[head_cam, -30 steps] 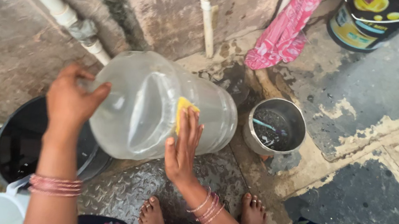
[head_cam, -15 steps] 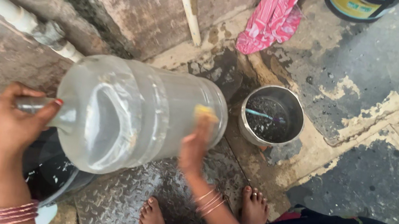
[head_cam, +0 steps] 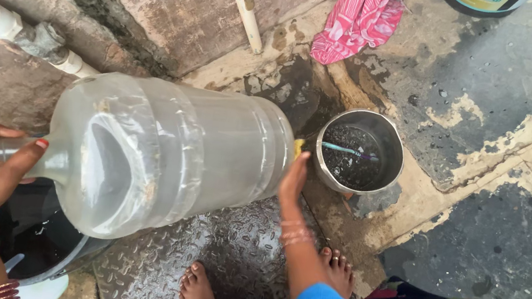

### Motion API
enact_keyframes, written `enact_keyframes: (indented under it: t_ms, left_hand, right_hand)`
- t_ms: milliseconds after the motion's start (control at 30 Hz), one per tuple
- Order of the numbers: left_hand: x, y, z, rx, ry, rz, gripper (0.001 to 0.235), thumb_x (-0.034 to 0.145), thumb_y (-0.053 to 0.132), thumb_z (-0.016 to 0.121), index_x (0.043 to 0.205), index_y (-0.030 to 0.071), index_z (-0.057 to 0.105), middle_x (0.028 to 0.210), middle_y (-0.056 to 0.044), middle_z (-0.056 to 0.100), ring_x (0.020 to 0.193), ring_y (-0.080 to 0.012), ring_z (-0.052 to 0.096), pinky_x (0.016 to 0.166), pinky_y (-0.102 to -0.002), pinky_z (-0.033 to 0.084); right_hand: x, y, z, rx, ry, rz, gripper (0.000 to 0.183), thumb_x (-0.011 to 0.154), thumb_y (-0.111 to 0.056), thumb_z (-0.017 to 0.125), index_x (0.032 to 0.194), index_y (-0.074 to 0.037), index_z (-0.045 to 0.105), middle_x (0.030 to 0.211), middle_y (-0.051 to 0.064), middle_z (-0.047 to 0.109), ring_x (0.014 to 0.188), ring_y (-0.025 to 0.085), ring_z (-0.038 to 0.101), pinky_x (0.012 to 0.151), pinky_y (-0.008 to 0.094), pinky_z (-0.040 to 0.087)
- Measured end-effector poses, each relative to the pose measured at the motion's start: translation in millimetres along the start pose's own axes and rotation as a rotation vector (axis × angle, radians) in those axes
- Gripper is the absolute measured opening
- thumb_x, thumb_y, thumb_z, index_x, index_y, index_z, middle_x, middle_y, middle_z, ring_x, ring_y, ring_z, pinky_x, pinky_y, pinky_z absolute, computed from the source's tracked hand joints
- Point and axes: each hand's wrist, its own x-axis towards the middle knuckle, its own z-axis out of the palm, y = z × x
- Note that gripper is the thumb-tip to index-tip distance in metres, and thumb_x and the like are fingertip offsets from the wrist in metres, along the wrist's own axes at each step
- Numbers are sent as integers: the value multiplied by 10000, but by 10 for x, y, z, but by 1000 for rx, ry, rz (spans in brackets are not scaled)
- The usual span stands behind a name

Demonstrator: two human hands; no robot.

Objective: The person scrubs the outside and inside of a large plastic water container with a yellow sponge and soapy water, then rinses it thoroughly by filling it from a tap and shaking the water inside.

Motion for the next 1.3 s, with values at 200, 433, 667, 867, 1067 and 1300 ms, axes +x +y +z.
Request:
enact_keyframes:
  t_ms: [200, 433, 667, 867, 1067, 1300]
  left_hand:
    - [-9, 128, -1, 106, 82, -90, 291, 958, 131, 827, 1071, -51, 629, 1014, -145, 686, 885, -187, 678, 633, -364, 617]
    - [69, 83, 70, 94, 190, -334, 351, 914, 223, 833, 1105, -9, 652, 995, -172, 701, 812, -211, 701, 577, -368, 617]
    - [67, 112, 106, 181, 211, -296, 406, 894, 268, 853, 1072, -52, 679, 1001, -184, 696, 781, -221, 693, 547, -369, 607]
    - [70, 265, 133, 343, 216, -372, 486, 866, 332, 860, 1109, -53, 690, 998, -245, 711, 740, -285, 719, 538, -395, 591]
    - [11, 264, 134, 302, 227, -369, 546, 856, 329, 859, 1164, -72, 655, 976, -249, 705, 765, -260, 719, 531, -376, 597]
    - [15, 180, 85, 241, 173, -331, 453, 891, 273, 834, 1104, -77, 641, 1005, -223, 680, 790, -233, 692, 543, -361, 599]
  right_hand:
    - [479, 243, -237, 462, -312, 488, 1026, 907, -828, 173, 1486, -31, 462, 1518, 151, 538, 1426, 282, 461, 1226, 458, 244]
    - [119, -257, -200, 589, -227, 397, 832, 975, -702, 308, 1380, -28, 580, 1371, 179, 628, 1275, 339, 593, 1140, 494, 431]
    - [-960, -1001, 498, -784, 202, -652, 518, 1020, -234, 419, 1444, 58, 483, 1531, 213, 497, 1473, 345, 402, 1219, 582, 170]
    - [-2139, -1563, 868, -359, -328, -896, 391, 1087, -264, 364, 1333, -45, 574, 1428, 158, 537, 1477, 300, 419, 1305, 567, 12]
    - [-1166, -1017, 531, -626, 83, -897, 206, 1018, -250, 570, 1132, -94, 637, 1184, 129, 627, 1178, 303, 549, 1158, 525, 315]
    - [235, 496, -296, -69, 65, -420, 339, 1113, -213, 373, 1299, -15, 576, 1233, 169, 645, 1168, 316, 598, 1066, 458, 455]
